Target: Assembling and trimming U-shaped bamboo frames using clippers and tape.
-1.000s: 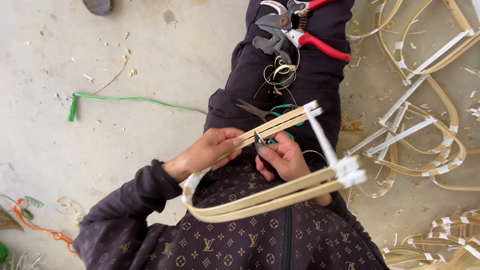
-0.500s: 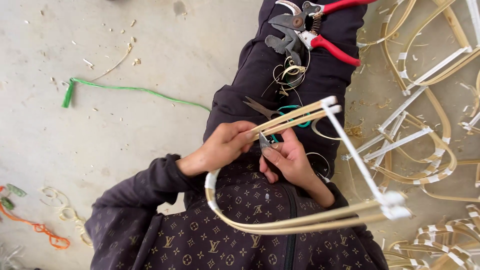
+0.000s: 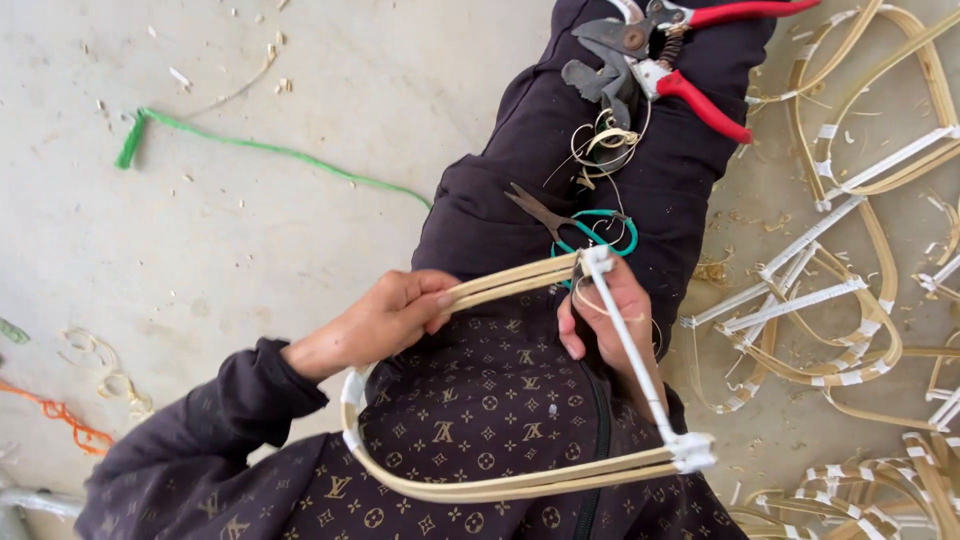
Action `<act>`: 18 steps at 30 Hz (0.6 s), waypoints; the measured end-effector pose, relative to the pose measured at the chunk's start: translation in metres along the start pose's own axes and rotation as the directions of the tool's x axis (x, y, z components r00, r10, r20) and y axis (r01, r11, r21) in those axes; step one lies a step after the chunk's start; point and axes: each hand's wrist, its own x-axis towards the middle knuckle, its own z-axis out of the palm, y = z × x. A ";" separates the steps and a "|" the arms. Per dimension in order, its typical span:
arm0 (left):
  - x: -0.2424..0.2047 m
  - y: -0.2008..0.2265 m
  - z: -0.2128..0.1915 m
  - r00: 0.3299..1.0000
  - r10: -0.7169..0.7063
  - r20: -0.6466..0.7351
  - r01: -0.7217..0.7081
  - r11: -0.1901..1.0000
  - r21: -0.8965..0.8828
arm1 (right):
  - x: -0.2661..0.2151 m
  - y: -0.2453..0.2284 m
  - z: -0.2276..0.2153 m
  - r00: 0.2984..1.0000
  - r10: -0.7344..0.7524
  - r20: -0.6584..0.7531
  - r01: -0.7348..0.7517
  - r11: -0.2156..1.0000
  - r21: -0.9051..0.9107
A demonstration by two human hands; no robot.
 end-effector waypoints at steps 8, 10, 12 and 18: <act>0.062 0.009 0.039 0.947 0.257 0.191 -0.238 0.964 -0.117 | -0.001 -0.004 0.021 0.977 0.077 0.201 -0.059 0.994 -0.095; 0.064 0.006 0.037 0.936 0.254 0.242 -0.212 0.959 -0.188 | -0.004 -0.002 0.022 0.984 0.024 0.179 -0.005 0.994 -0.106; 0.054 0.007 0.033 0.938 0.253 0.235 -0.239 0.967 -0.089 | -0.009 0.004 0.025 0.991 0.019 0.134 -0.005 0.995 -0.104; 0.008 -0.002 0.005 0.975 0.187 0.122 -0.207 0.964 0.169 | -0.022 0.014 0.006 0.999 -0.027 -0.021 0.025 0.996 -0.082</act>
